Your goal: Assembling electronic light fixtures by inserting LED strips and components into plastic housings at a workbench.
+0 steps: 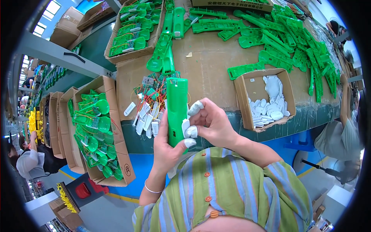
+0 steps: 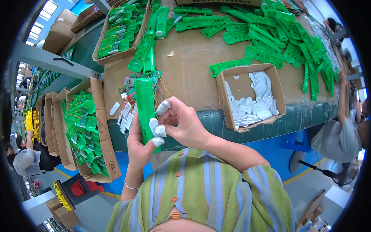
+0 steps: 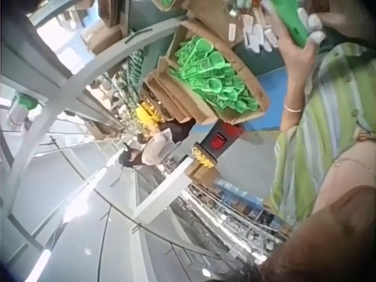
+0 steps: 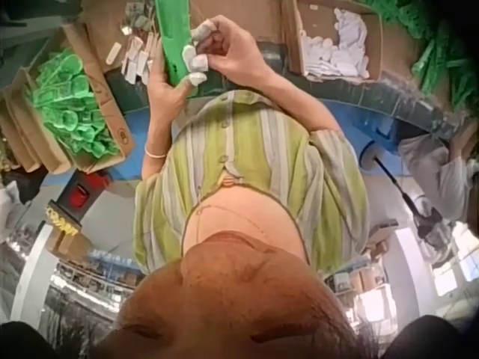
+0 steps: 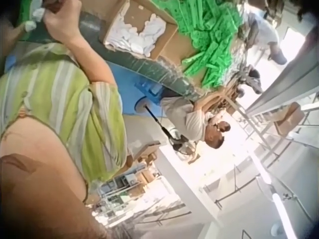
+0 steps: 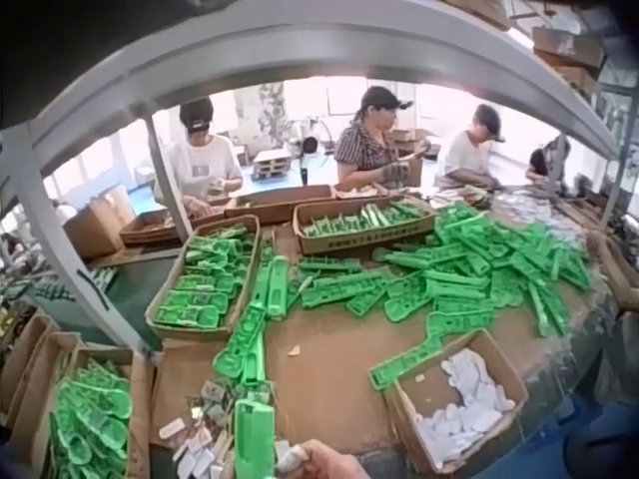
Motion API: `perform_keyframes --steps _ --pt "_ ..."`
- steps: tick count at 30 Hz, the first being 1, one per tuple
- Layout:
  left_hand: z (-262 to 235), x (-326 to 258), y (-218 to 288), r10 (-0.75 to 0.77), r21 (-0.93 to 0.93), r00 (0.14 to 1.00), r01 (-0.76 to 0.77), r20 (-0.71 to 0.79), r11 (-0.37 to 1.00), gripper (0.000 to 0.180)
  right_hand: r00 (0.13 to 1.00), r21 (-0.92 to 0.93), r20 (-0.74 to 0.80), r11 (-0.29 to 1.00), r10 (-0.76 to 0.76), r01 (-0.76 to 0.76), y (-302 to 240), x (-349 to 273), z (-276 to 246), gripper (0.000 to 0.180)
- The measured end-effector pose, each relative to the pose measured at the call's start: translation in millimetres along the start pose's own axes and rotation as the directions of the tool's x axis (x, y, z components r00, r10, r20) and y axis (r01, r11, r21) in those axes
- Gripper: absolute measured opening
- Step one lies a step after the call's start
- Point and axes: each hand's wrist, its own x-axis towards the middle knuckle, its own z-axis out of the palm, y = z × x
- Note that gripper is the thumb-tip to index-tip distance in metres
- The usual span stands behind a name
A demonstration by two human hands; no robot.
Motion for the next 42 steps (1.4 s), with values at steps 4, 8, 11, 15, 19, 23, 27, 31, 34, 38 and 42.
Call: perform_keyframes --steps 4,8,11,15,19,23,27,31,34,38,42 --pt "5 -3 10 0.028 0.219 0.999 -0.019 -0.036 0.976 0.088 1.000 0.032 0.006 0.999 -0.011 0.011 4 -1 -2 0.027" --pt "9 0 7 0.056 0.218 0.997 -0.043 -0.054 0.975 0.088 0.999 0.125 -0.045 0.992 0.007 -0.001 9 -3 -3 0.025" --pt "6 1 5 0.053 0.147 0.998 -0.048 -0.025 0.988 0.087 1.000 0.164 -0.015 0.986 0.000 0.002 10 1 -6 0.025" --pt "6 -5 9 0.016 0.077 1.000 -0.014 -0.026 0.997 0.085 0.999 0.123 0.019 0.992 -0.027 0.025 5 -3 0 0.024" --pt "0 -11 -2 -0.039 0.089 0.999 0.039 0.002 0.995 0.081 1.000 -0.062 0.009 0.998 -0.023 0.023 3 -6 5 0.022" --pt "-9 -20 -24 -0.092 -0.004 0.994 0.093 0.067 0.996 0.078 0.995 -0.201 0.036 0.976 0.091 -0.081 11 -8 11 0.015" --pt "-8 -26 -20 -0.156 -0.127 0.988 0.155 0.003 0.980 0.071 0.976 -0.229 0.117 0.961 0.187 -0.156 13 4 13 0.010" --pt "-44 -36 -36 -0.121 -0.284 0.951 0.037 -0.285 0.958 0.057 0.999 -0.368 -0.021 0.930 -0.033 0.023 23 58 -4 0.019" --pt "-79 -6 -25 0.165 0.069 0.835 -0.152 -0.524 0.986 0.047 0.956 -0.561 -0.282 0.822 -0.080 -0.097 22 107 -38 0.025" --pt "-100 42 -52 -0.058 -0.059 0.828 0.030 -0.558 0.998 0.040 0.967 -0.959 -0.141 0.273 -0.212 -0.080 68 134 -26 0.055" --pt "-59 41 -64 0.045 0.153 0.918 0.017 -0.394 0.988 0.043 0.987 -0.932 -0.015 0.359 -0.160 0.045 63 115 -31 0.047"
